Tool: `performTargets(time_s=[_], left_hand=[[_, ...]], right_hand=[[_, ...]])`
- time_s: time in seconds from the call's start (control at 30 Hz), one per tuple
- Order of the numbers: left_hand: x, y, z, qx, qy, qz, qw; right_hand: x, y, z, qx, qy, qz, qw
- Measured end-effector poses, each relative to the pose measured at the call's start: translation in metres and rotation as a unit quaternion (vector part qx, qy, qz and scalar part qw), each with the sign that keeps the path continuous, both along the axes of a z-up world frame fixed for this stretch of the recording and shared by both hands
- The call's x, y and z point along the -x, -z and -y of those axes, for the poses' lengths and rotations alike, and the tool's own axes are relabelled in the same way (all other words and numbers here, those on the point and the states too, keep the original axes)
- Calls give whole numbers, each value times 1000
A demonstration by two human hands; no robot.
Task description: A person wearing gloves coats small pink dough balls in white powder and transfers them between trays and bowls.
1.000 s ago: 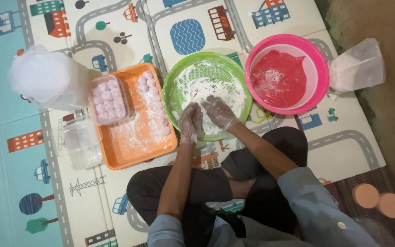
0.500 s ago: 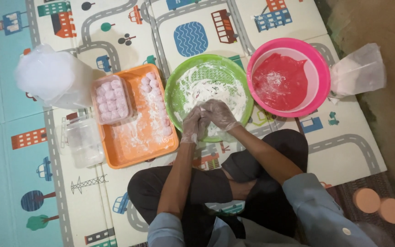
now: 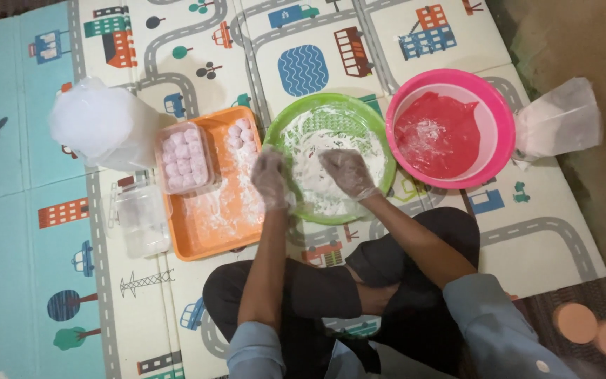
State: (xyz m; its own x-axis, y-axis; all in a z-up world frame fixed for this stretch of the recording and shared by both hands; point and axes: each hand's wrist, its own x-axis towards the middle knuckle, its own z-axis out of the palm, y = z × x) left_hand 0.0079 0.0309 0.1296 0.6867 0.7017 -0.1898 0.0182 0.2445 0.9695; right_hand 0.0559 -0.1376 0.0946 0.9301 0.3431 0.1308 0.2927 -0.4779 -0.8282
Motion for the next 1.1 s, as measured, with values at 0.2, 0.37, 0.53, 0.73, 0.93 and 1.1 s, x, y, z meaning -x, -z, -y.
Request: performTargets(time_s=[0.2,0.37,0.53,0.73,0.93,1.1], left_hand=[[-48,121,-86,-12,-144,99,985],[-57,171,-125,194,-12,253,948],[-66,208,-140,-167,100,-142,971],[-58,104,-102,-345,77,15,935],[-94,151,-62,-720,50,-135,679],[-87,133,38,-465,127,122,867]], right_hand=[[-19,-13,21,-100,21,36,994],[-22,-24,33,-96,45,39,994],[-48,42,66,57,121,66,989],[-73,3,116,-33,166,36,985],[-95,8,170,133,152,18,979],[-88,-16,176,446,-2,-99,889]])
